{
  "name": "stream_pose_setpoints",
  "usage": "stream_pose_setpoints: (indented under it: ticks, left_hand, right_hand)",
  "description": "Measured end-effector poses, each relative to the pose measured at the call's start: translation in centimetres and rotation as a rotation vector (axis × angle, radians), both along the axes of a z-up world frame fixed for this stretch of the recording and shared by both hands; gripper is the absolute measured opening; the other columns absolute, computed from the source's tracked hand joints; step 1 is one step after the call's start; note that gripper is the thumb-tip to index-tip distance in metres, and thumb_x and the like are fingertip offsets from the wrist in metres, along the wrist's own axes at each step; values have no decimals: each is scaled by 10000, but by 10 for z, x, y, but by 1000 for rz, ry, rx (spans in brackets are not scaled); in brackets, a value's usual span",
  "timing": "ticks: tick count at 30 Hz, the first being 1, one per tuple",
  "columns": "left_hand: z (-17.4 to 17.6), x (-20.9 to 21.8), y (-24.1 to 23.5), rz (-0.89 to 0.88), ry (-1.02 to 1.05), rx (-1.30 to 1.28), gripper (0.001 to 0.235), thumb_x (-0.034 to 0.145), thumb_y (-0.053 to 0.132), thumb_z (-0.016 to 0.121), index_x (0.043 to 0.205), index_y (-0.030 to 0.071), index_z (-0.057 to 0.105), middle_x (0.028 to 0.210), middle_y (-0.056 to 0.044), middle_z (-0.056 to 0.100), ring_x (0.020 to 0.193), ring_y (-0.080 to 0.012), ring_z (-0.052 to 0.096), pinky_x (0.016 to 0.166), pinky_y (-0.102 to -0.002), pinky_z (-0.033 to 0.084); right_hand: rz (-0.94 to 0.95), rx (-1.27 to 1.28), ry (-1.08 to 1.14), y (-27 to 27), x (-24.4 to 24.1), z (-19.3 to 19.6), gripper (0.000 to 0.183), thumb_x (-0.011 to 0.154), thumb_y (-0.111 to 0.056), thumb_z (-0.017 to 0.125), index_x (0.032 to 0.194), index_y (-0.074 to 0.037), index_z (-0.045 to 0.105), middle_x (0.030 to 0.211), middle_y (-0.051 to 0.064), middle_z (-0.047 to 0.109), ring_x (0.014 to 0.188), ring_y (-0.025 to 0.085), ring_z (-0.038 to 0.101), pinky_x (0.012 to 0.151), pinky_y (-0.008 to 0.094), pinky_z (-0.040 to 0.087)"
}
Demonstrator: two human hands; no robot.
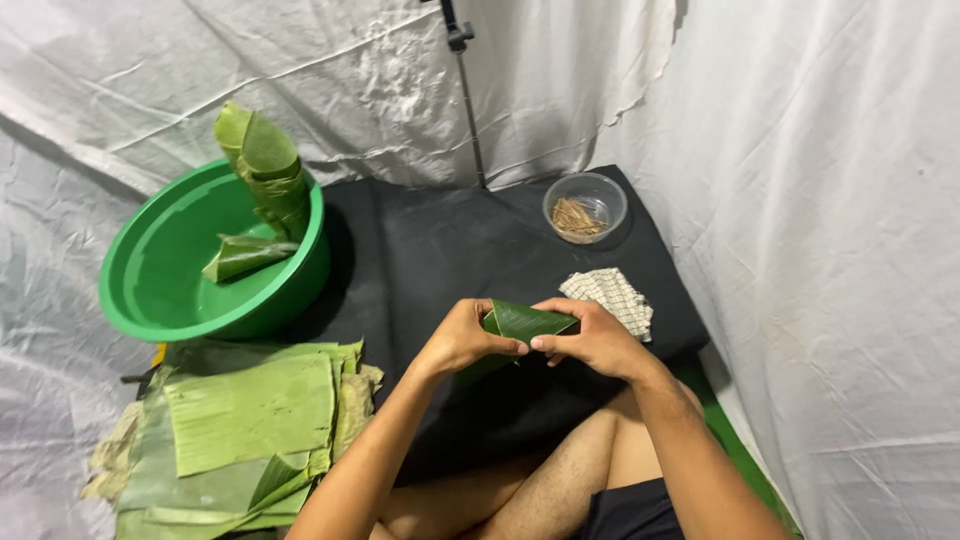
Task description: Cleaning banana leaves with a cloth and folding them into cone shapes.
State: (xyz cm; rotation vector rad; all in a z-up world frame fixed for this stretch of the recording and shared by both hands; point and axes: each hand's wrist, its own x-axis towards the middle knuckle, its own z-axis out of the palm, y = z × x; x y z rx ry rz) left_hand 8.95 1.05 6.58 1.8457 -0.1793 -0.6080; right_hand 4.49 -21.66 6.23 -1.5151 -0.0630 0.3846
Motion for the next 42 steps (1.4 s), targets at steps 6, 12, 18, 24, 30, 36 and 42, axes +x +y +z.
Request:
stream_pose_setpoints:
  ticks: [6,12,18,24,30,36,42]
  left_hand:
    - [5,41,-41,-20,-86,87,349,563,144,942,836,35,755,699,-70,740,650,-147,679,597,-253,543]
    - [-24,102,-76,-40,-204,302,380,549,254,957,803,69,743,681,-89,720,679,-249,734,591,-352,546]
    - [-41,126,-90,-48,-187,434,474,584,251,936,987,67,769,848,-149,770,884,-337,762,754,-426,590]
    - [-50,133,-89,-29,-173,491,468,561,295,942,965,126,777,835,-96,775,877,-306,769,747,-423,599]
    - [-44,124,-87,-19,-185,461,457,589,288,922,968,91,761,876,-174,769,933,-374,756,765,-467,590]
    - [-41,119,-86,-13,-200,481,453,597,289,914,965,79,753,885,-178,768,938,-385,754,769,-476,590]
    - [-40,116,-87,-45,-220,481,438,630,296,907,941,46,726,932,-212,755,980,-427,731,780,-526,578]
  right_hand:
    - [-103,-232,-119,-31,24,12,488,752,-53,843,1230,-62,746,894,188,683,713,229,755,612,354,671]
    - [-362,-658,-266,-62,61,27,328,833,-288,824,1137,-168,792,995,134,757,972,263,740,833,372,620]
    - [-372,-854,-401,-70,127,12,114,829,-213,743,931,-207,793,798,63,739,824,277,735,731,421,592]
    - [-203,-1076,-223,-67,207,-46,169,787,-200,682,618,-208,683,619,43,702,689,329,741,604,419,559]
    - [-141,-1183,-110,-56,218,-55,285,847,-304,647,873,-54,781,943,269,753,1015,456,724,832,571,584]
    - [-99,-1219,-85,-55,209,-38,344,866,-260,647,997,32,770,1044,303,738,1123,465,685,934,571,553]
    - [-162,-1125,-195,-66,212,-41,233,891,-200,585,829,-83,776,937,280,750,1001,502,708,828,551,575]
